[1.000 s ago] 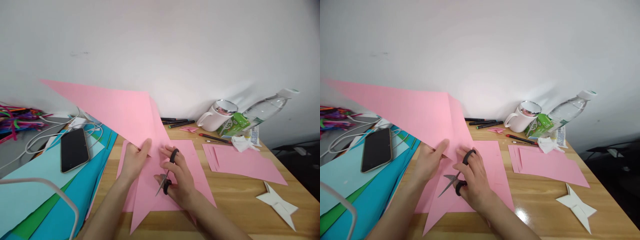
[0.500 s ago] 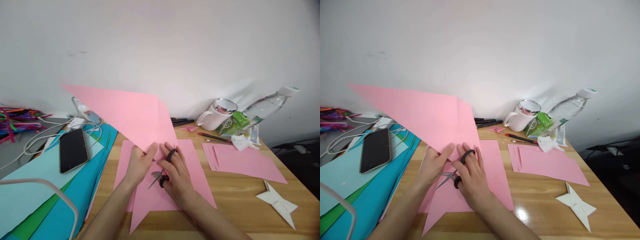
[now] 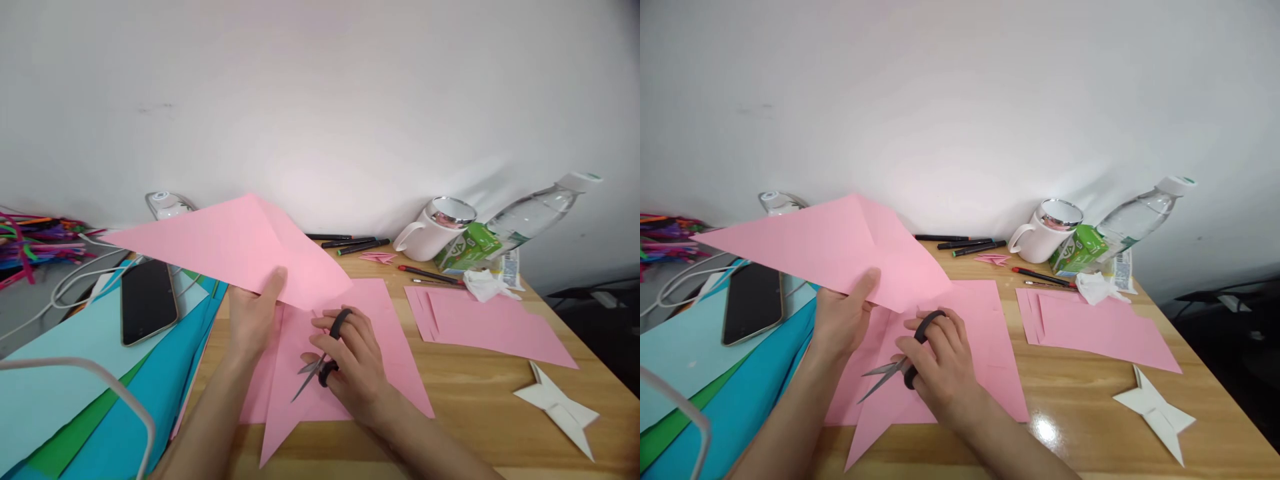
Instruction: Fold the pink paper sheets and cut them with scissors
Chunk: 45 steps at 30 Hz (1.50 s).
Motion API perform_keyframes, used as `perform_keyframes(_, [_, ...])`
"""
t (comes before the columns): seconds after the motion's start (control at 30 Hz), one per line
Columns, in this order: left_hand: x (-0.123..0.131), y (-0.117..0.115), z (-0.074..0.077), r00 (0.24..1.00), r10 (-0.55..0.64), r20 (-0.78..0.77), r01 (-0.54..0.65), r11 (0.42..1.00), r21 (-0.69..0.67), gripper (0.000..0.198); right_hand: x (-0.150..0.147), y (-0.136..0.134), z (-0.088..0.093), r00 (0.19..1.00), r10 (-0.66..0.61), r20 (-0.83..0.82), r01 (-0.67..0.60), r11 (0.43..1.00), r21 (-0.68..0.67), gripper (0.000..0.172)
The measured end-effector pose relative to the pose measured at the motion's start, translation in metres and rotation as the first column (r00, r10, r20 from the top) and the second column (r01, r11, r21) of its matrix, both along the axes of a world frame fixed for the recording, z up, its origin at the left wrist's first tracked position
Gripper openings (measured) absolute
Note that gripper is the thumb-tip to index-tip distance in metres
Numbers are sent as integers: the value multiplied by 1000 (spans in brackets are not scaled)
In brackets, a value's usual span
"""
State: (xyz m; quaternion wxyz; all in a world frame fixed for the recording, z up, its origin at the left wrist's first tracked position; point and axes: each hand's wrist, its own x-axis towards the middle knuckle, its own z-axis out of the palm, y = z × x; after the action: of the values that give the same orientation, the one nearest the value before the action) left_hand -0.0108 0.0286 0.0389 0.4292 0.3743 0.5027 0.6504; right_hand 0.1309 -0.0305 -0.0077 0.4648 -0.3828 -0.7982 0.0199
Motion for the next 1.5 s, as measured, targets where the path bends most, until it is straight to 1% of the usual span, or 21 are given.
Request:
perform_keyframes(0.03, [-2,1,2,999,21,39,-22,1000,12,24,-1,0,0,999,15,-52,-18,998,-55,28])
perform_keyframes(0.07, [-3,2,4,997,35,74,-36,999,18,25,-1,0,0,993,37,-114,-53,989,-140,27])
perform_keyframes(0.1, [-4,2,6,994,39,106,-41,999,21,26,-2,0,0,981,61,-186,-107,963,-249,25])
perform_keyframes(0.13, [-5,2,8,990,40,137,-44,999,27,28,-2,1,2,962,77,-261,-173,913,-369,24])
perform_keyframes(0.17, [-5,1,11,986,41,164,-48,998,38,29,-2,1,3,939,79,-336,-243,841,-482,25])
perform_keyframes(0.23, [-4,1,14,980,46,192,-59,996,65,30,-2,1,7,890,47,-454,-366,669,-647,31])
perform_keyframes(0.27, [-3,0,15,980,49,194,-65,995,76,28,-1,2,9,870,27,-493,-411,594,-692,33])
perform_keyframes(0.3, [-3,0,15,980,52,195,-70,994,85,26,-1,2,10,851,15,-524,-450,536,-715,35])
perform_keyframes(0.33, [-2,0,15,980,54,192,-72,993,89,25,0,2,11,835,10,-550,-483,492,-724,36])
perform_keyframes(0.4, [-2,0,14,981,57,186,-75,993,90,23,1,1,12,810,16,-586,-532,441,-723,36])
perform_keyframes(0.57, [-6,0,11,984,134,120,-144,986,79,28,2,1,11,790,16,-613,-572,377,-728,36])
perform_keyframes(0.67, [-5,0,7,992,111,64,-116,991,73,27,3,2,11,767,-5,-641,-603,336,-724,36])
perform_keyframes(0.73, [-3,0,3,996,88,12,-88,993,84,25,4,2,12,748,-19,-664,-624,320,-713,35])
perform_keyframes(0.83, [3,-2,-2,994,88,-71,-81,992,92,22,4,2,14,733,-26,-680,-638,319,-700,34])
perform_keyframes(0.93, [6,-5,-5,990,79,-114,-71,995,73,21,5,2,14,724,-27,-689,-648,318,-692,33])
perform_keyframes(1.13, [6,-6,-5,990,55,-132,-48,997,53,19,5,3,15,698,-24,-716,-677,306,-670,32])
perform_keyframes(1.27, [5,-6,-6,988,47,-148,-40,998,49,19,6,3,15,696,-25,-718,-682,290,-671,29])
perform_keyframes(1.5, [4,-7,-5,983,51,-177,-44,998,43,18,5,3,16,708,-26,-706,-666,306,-680,30])
